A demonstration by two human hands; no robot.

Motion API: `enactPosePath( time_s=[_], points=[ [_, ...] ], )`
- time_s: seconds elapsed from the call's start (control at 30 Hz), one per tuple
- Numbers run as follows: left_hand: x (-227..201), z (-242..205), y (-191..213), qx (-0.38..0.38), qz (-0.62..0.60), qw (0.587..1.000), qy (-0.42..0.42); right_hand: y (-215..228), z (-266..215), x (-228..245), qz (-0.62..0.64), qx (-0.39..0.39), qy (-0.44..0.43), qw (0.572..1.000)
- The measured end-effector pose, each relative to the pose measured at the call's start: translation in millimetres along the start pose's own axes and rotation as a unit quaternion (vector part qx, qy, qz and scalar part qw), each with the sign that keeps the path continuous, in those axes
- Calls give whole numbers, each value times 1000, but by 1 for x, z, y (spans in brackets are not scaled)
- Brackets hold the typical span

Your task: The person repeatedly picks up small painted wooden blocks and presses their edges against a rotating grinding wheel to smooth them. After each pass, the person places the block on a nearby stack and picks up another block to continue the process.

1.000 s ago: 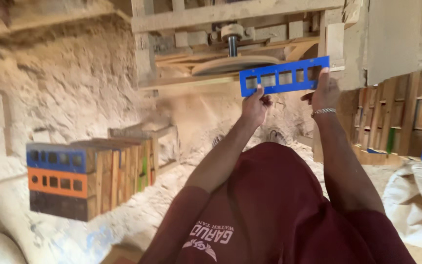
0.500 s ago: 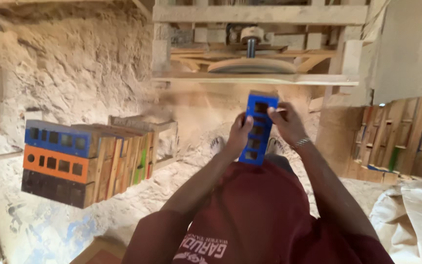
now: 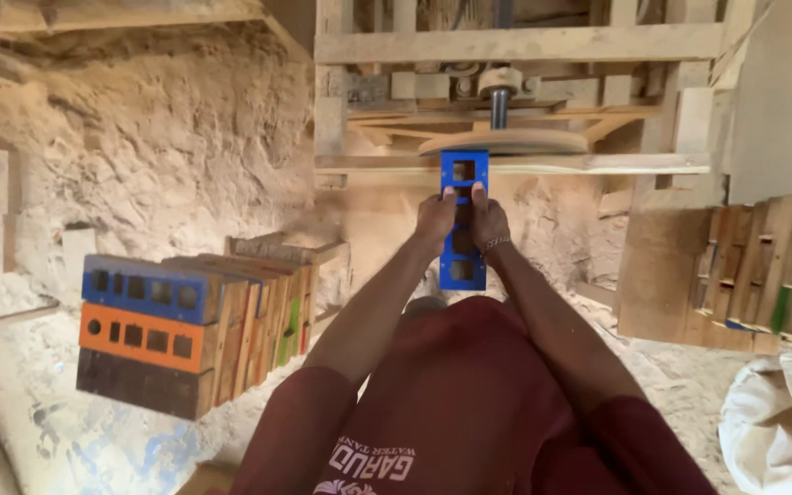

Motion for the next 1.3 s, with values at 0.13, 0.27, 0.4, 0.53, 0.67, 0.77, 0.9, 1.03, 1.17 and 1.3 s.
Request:
enactPosePath(
  time_s=[0.13, 0.27, 0.4, 0.53, 0.67, 0.77, 0.9, 1.03, 1.17, 1.3],
  points=[
    [9, 1, -42, 38, -59, 997, 9, 35, 2, -24, -86, -25, -31, 996],
    [12, -1, -102, 8, 11, 1000, 3, 99, 7, -40, -18, -31, -55, 998],
    [24, -16, -153, 11, -3, 1000, 2, 147, 0, -52, -8, -54, -73, 996],
    [1, -13, -182, 14, 0, 1000, -1, 182, -3, -35, -14, -72, -52, 996],
    [9, -49, -181, 200, -16, 979, -28, 185, -46, -30, -24, -13, -37, 999],
    [-1, -70, -140, 298, -207, 931, -34, 173, -44, 15, -271, 57, 66, 959],
    [41, -92, -55, 188, -367, 910, -38, 152, -77, 23, -275, 77, 129, 950],
    [29, -53, 4, 81, -473, 877, -39, 153, -60, 22, -85, -55, 105, 989],
    [24, -32, 37, 19, -476, 873, -100, 64, -54, -46, 297, 122, -167, 932],
    [-5, 15, 56, 13, -465, 878, -111, 14, -5, -25, 409, 44, -162, 897]
  ],
)
Point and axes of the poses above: each hand's wrist, its own z-axis towards the middle knuckle, its own y-axis out of the back of the hand, x = y × z, the point moved 9 cm from there along z, towards the middle knuckle, and after that the axes turned 2 degrees about -x, right-handed, at the moved point
